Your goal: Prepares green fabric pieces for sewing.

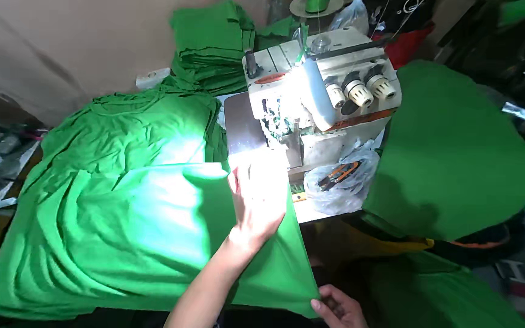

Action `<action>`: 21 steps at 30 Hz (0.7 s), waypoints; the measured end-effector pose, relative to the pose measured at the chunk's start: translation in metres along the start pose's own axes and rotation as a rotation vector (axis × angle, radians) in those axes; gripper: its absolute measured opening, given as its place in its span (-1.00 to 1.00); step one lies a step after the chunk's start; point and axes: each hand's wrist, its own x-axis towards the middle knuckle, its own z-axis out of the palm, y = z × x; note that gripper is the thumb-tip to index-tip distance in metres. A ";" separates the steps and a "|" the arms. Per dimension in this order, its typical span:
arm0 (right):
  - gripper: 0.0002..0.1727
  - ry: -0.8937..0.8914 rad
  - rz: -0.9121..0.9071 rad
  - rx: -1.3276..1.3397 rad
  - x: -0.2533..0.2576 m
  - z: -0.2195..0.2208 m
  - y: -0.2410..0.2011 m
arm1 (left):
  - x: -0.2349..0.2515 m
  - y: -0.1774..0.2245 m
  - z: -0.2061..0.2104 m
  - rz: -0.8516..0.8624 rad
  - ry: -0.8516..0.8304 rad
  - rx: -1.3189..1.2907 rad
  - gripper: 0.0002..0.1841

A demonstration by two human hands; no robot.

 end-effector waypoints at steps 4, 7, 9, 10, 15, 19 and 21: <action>-0.82 -0.015 0.000 0.027 -0.004 -0.004 -0.002 | -0.003 -0.004 0.005 0.059 0.028 0.070 -0.62; -0.82 -0.003 -0.009 0.020 -0.002 -0.006 -0.006 | 0.000 -0.004 0.008 0.052 0.027 0.085 -0.60; -0.81 -0.021 -0.013 0.028 -0.001 -0.007 -0.006 | 0.002 -0.004 0.005 0.048 0.003 0.078 -0.59; -0.82 -0.022 -0.012 0.028 -0.001 -0.007 -0.005 | 0.003 -0.004 0.003 0.043 -0.021 0.076 -0.58; -0.83 0.008 -0.016 0.030 0.003 -0.006 -0.005 | 0.012 -0.013 -0.009 0.038 -0.071 -0.025 -0.59; -0.86 0.032 -0.031 0.006 0.020 -0.001 -0.016 | 0.036 -0.034 -0.021 -0.010 -0.238 -0.096 -0.56; -0.86 0.039 -0.045 0.001 0.031 0.003 -0.026 | 0.056 -0.041 -0.025 -0.148 -0.317 -0.183 -0.63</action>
